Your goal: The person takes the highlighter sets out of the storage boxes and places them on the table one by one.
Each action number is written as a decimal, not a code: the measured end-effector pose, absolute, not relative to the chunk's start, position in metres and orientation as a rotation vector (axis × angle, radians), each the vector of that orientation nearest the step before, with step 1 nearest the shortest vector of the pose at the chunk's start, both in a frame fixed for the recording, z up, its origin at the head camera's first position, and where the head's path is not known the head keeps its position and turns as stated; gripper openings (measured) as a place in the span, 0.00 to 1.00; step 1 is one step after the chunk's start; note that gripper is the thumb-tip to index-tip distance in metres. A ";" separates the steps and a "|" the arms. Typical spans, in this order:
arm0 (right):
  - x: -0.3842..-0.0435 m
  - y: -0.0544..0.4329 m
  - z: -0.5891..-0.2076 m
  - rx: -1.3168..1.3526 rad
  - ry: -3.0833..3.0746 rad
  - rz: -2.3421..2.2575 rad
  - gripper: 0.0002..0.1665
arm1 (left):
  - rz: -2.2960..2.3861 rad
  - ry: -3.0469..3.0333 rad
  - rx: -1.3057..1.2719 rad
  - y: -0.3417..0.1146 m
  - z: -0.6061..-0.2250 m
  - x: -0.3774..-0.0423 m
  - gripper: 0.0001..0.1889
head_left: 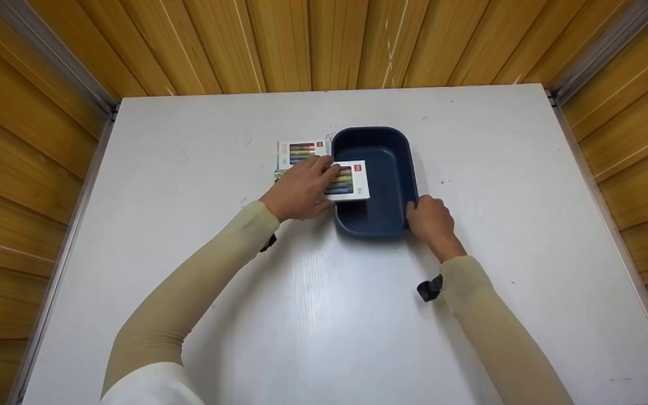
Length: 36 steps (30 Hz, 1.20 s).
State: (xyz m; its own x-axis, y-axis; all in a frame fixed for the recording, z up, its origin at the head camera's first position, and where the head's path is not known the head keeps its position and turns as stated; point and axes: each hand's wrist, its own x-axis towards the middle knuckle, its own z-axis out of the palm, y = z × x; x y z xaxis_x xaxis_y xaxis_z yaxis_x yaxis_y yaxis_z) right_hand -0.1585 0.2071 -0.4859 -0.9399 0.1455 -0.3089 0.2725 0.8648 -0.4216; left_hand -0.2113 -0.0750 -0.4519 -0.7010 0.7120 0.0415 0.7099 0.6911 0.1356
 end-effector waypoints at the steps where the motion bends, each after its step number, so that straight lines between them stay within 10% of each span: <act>1: -0.159 0.207 -0.486 0.320 2.771 -0.683 0.26 | 0.221 2.878 1.208 -0.076 -0.452 -0.211 0.33; 36: -0.159 0.207 -0.488 0.313 2.781 -0.688 0.26 | 0.258 2.873 1.115 -0.100 -0.452 -0.204 0.34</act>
State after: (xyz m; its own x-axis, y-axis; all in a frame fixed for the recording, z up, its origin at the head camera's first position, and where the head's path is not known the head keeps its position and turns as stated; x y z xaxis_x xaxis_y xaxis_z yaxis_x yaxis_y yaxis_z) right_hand -0.1589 0.2067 -0.4883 -0.9431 0.1450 -0.2993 0.2678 0.8647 -0.4250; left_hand -0.2043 -0.0999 -0.4523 -0.7388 0.6737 0.0144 0.6656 0.7262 0.1724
